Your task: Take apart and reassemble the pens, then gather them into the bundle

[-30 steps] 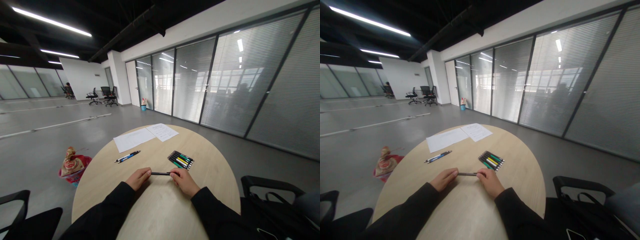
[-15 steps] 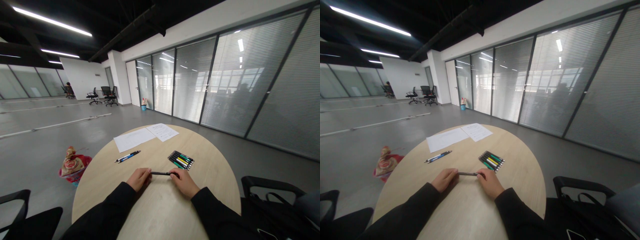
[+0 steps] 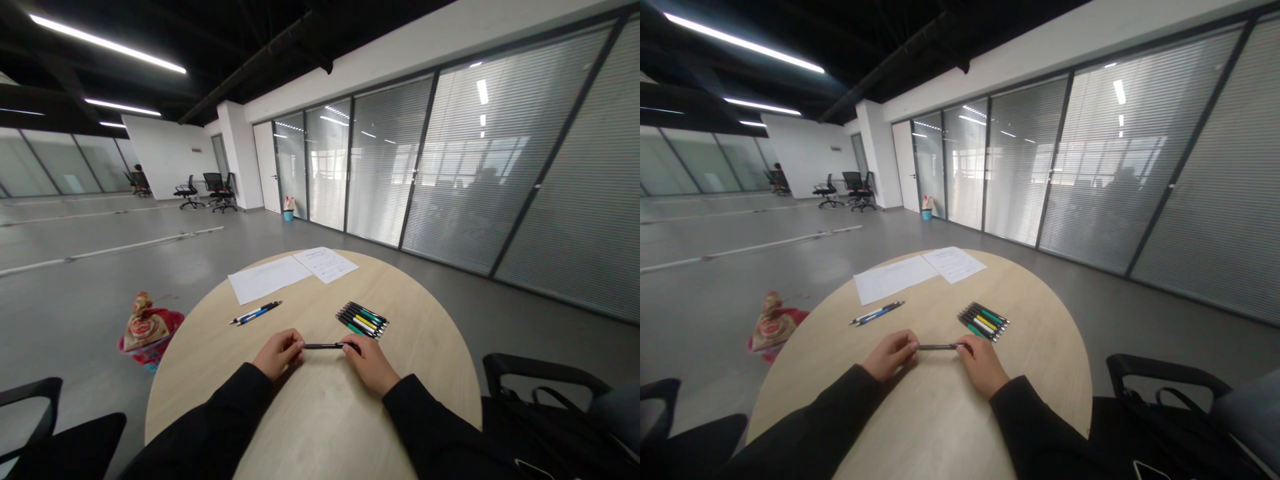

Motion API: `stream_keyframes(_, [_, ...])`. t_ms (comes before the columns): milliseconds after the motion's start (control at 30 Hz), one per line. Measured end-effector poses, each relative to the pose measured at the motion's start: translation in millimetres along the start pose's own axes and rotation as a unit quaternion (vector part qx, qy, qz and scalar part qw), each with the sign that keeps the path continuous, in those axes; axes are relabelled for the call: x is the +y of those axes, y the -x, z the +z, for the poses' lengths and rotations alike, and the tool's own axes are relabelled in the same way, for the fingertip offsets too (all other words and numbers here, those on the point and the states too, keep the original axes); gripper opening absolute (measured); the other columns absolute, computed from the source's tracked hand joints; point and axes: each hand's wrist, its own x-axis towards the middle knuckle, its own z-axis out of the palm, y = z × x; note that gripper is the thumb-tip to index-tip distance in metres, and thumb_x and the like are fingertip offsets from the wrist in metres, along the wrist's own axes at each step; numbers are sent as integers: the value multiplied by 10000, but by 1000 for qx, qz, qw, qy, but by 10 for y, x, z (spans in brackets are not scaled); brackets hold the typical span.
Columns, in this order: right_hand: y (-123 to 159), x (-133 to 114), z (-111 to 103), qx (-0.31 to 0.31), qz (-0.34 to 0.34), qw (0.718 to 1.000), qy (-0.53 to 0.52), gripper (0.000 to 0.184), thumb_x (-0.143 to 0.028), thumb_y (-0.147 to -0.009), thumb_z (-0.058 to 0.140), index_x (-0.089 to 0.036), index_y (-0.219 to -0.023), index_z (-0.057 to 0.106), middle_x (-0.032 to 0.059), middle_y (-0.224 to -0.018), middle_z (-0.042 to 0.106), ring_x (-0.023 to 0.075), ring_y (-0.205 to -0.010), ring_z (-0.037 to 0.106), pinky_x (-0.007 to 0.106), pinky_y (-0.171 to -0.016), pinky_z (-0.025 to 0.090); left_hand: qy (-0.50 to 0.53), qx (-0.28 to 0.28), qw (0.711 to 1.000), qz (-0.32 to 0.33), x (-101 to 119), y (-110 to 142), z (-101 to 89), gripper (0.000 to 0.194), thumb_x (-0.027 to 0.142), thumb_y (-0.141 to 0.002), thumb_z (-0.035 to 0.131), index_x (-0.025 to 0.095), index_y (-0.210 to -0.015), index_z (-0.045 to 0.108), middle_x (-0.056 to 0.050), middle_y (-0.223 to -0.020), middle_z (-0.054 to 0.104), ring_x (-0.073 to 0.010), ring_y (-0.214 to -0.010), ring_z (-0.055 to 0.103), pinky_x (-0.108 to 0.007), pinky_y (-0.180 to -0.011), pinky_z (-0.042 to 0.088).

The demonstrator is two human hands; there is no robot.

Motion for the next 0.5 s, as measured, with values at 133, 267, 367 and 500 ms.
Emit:
stream_keyframes(133, [1,-11,-9,-5,0,1000,-7,219,-254,-886,515,-168,-932,711,67,-899,707,197,-842,617,305,-786,459,-39,-3,999,-19,29,12,19,443,587,-851,496,178,-682,494,5,-553,607,-108,-468,498,-235,-495,373])
stream_keyframes(267, [4,7,-15,-1,-2,1000,-4,234,-272,-889,508,-168,-936,713,64,-886,707,195,-820,615,300,-764,457,-29,-3,1000,2,-20,-6,45,426,578,-867,488,162,-796,544,-15,-649,640,-117,-519,543,-239,-516,404])
stream_keyframes(367, [4,25,-16,2,1,1000,-6,241,-283,-888,508,-167,-941,713,64,-884,706,197,-817,616,301,-757,456,29,7,999,36,-97,-35,50,413,511,-784,653,180,-993,520,9,-748,621,-110,-553,563,-231,-531,420])
stream_keyframes(500, [3,24,-19,5,4,1000,-16,237,-280,-886,511,-166,-933,713,62,-878,706,194,-812,617,294,-750,457,36,-9,998,42,-138,-55,42,347,474,-780,669,169,-879,533,10,-714,604,-119,-588,575,-240,-571,437])
